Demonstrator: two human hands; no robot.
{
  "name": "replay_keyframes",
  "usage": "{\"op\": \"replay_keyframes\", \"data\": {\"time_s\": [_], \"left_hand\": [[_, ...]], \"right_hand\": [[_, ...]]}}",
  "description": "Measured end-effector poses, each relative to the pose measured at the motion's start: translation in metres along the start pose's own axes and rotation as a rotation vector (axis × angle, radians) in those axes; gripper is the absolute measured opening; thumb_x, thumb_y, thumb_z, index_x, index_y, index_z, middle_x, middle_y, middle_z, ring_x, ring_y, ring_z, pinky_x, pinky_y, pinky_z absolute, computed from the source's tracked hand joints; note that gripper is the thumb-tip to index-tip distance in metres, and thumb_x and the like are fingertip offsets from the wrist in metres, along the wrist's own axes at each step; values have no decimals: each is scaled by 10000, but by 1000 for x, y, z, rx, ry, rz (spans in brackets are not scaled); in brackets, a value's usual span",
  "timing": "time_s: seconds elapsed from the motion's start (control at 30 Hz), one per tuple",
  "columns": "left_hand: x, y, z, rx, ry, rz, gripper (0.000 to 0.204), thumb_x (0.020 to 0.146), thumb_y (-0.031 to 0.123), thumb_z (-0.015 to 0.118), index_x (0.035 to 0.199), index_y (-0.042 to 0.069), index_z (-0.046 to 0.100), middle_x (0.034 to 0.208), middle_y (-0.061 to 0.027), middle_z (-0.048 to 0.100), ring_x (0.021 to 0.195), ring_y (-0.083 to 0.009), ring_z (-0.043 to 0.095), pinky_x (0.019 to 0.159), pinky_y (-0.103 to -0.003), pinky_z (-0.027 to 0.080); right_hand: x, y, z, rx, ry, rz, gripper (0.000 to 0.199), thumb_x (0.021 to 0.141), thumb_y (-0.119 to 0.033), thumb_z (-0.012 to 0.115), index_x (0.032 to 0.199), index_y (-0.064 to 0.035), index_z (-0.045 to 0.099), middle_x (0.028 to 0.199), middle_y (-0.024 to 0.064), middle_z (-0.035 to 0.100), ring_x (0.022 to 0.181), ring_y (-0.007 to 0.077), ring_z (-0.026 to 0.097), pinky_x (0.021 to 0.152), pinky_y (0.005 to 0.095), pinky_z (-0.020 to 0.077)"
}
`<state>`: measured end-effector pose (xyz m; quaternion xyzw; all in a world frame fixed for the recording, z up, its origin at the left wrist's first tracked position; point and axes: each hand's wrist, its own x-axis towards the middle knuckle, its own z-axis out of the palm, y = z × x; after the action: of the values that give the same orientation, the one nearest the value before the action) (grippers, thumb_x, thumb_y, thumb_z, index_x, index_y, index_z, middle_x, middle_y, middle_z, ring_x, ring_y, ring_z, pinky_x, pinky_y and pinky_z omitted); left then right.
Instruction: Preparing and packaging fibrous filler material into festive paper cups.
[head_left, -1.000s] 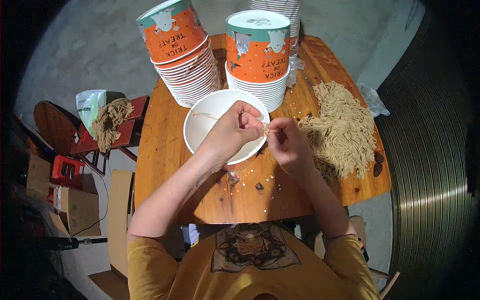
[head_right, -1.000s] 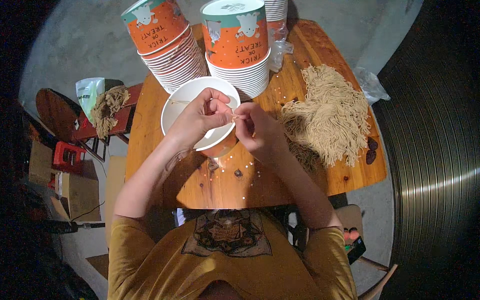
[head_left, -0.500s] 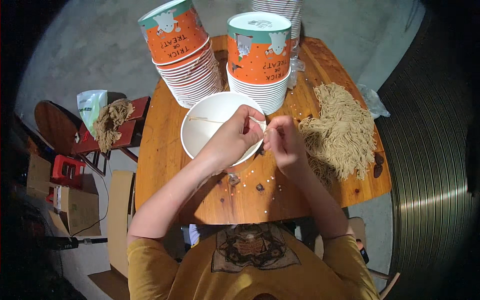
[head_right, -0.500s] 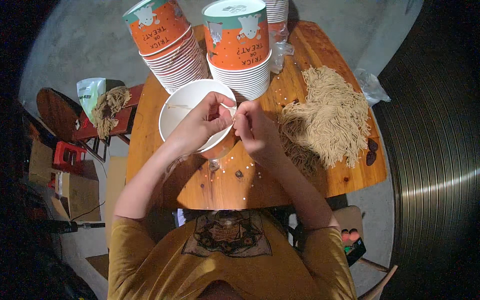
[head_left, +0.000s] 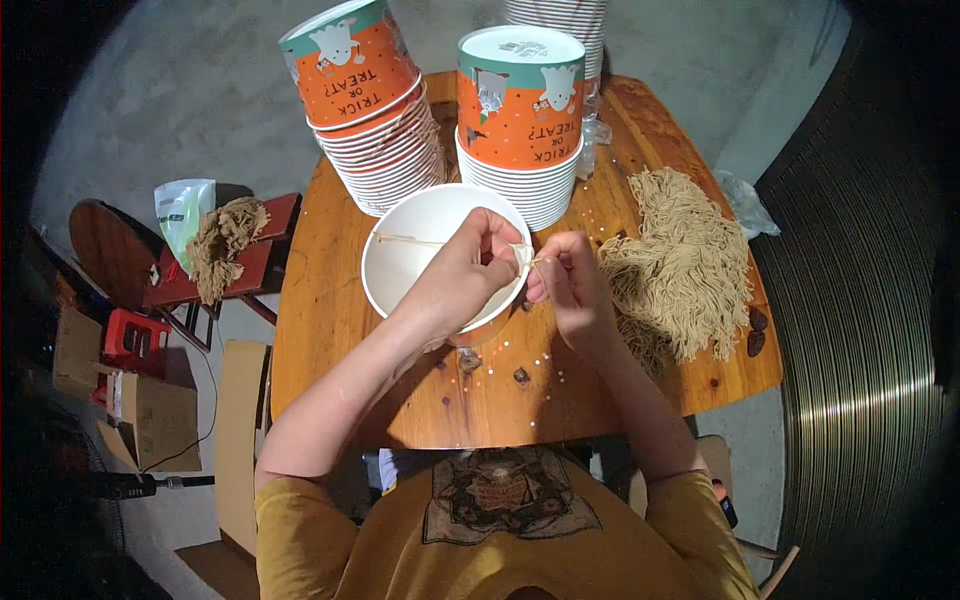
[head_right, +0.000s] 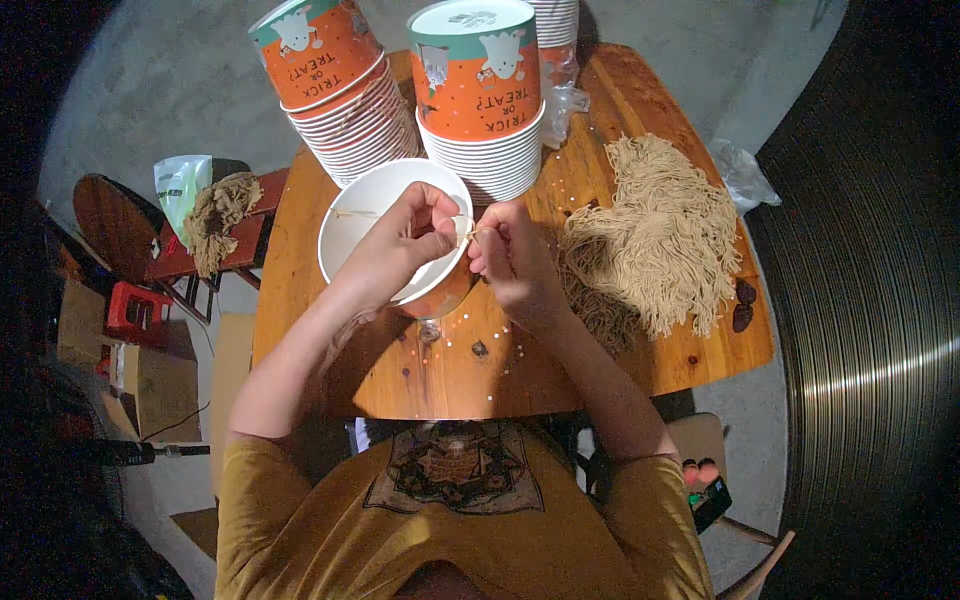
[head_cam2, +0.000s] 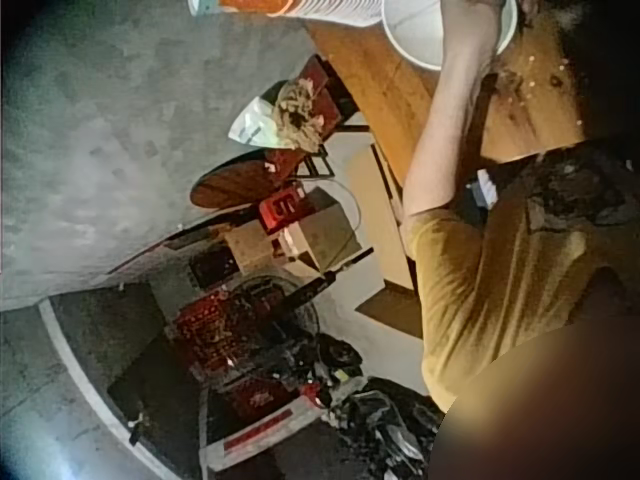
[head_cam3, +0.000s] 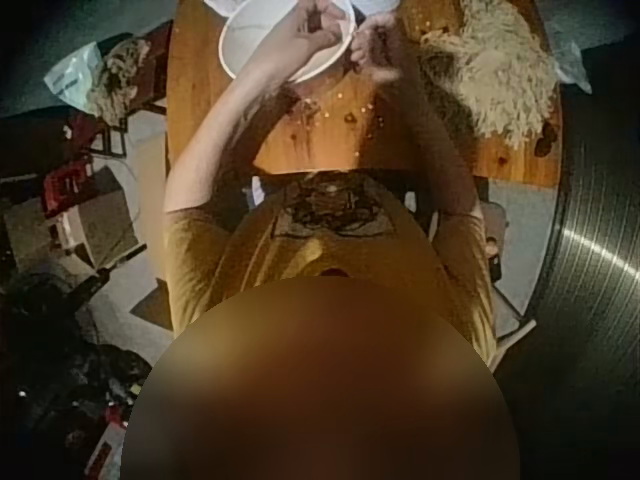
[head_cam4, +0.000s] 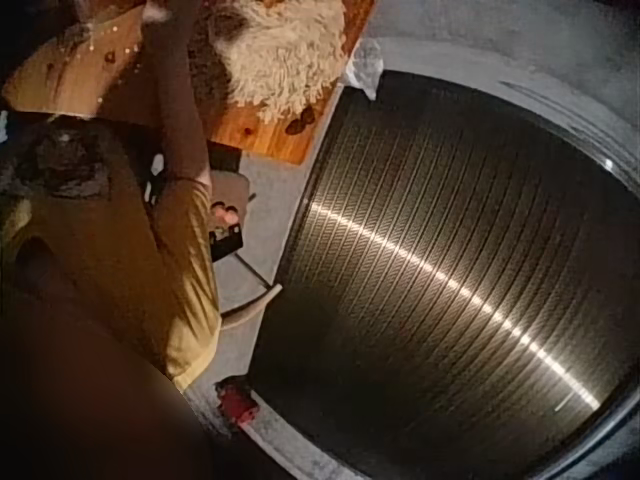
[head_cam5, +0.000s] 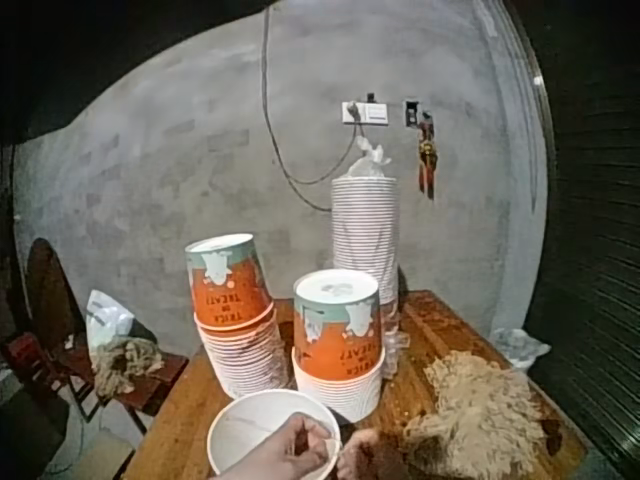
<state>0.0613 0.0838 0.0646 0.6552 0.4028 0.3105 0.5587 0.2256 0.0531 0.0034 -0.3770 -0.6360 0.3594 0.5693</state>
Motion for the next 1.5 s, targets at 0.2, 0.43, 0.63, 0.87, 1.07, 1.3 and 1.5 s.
{"op": "replay_keyframes", "data": {"time_s": [0.2, 0.43, 0.63, 0.87, 1.07, 1.3, 1.5], "left_hand": [[-2, 2, 2, 28, 3, -18, 265, 808, -19, 579, 1042, 56, 479, 912, 4, 476, 868, -92, 454, 816, -224, 373], [0, -3, 3, 67, 25, 44, 245, 811, -4, 581, 1021, 60, 474, 894, 5, 472, 857, -88, 451, 801, -228, 373], [0, -6, 4, 34, 59, 81, 188, 854, 14, 569, 1001, 63, 463, 877, 18, 471, 838, -78, 454, 791, -222, 372], [-9, -3, 13, 368, 131, 318, 160, 872, 16, 545, 974, 27, 423, 848, -74, 488, 783, -168, 501, 718, -287, 420], [-14, -4, 13, 695, 206, 551, 198, 821, -20, 552, 967, 9, 421, 840, -172, 501, 787, -343, 526, 704, -403, 434], [-25, -2, 3, 757, 168, 495, 211, 848, 50, 589, 1000, 14, 447, 875, -171, 559, 809, -330, 577, 697, -397, 463], [-37, 6, 6, 715, 62, 330, 285, 864, 157, 631, 1028, 16, 445, 801, -156, 591, 758, -314, 611, 668, -414, 478]], "right_hand": [[0, 0, -1, 45, 13, 21, 112, 1001, -161, 385, 989, -53, 412, 786, 33, 518, 662, 81, 522, 621, 217, 448], [0, 5, -8, 85, -3, -10, 102, 976, -159, 443, 980, -58, 428, 764, 18, 509, 621, 76, 487, 571, 235, 424], [6, -18, -12, -294, -67, -150, 160, 839, -26, 616, 933, -62, 491, 751, 16, 498, 608, 90, 485, 539, 252, 401], [12, -24, -17, -698, -42, -493, 204, 758, 16, 652, 889, -56, 514, 771, 95, 504, 664, 256, 564, 564, 352, 457], [8, -23, -17, -841, -92, -541, 203, 757, 20, 638, 896, -53, 510, 779, 81, 516, 670, 234, 562, 586, 345, 463], [14, -37, -39, -440, -327, -59, 155, 801, 5, 594, 930, -54, 531, 794, 33, 521, 667, 130, 514, 621, 268, 440], [24, -53, -35, -545, -282, -253, 169, 822, -74, 618, 976, -73, 546, 807, 89, 545, 734, 256, 567, 658, 342, 479]]}}
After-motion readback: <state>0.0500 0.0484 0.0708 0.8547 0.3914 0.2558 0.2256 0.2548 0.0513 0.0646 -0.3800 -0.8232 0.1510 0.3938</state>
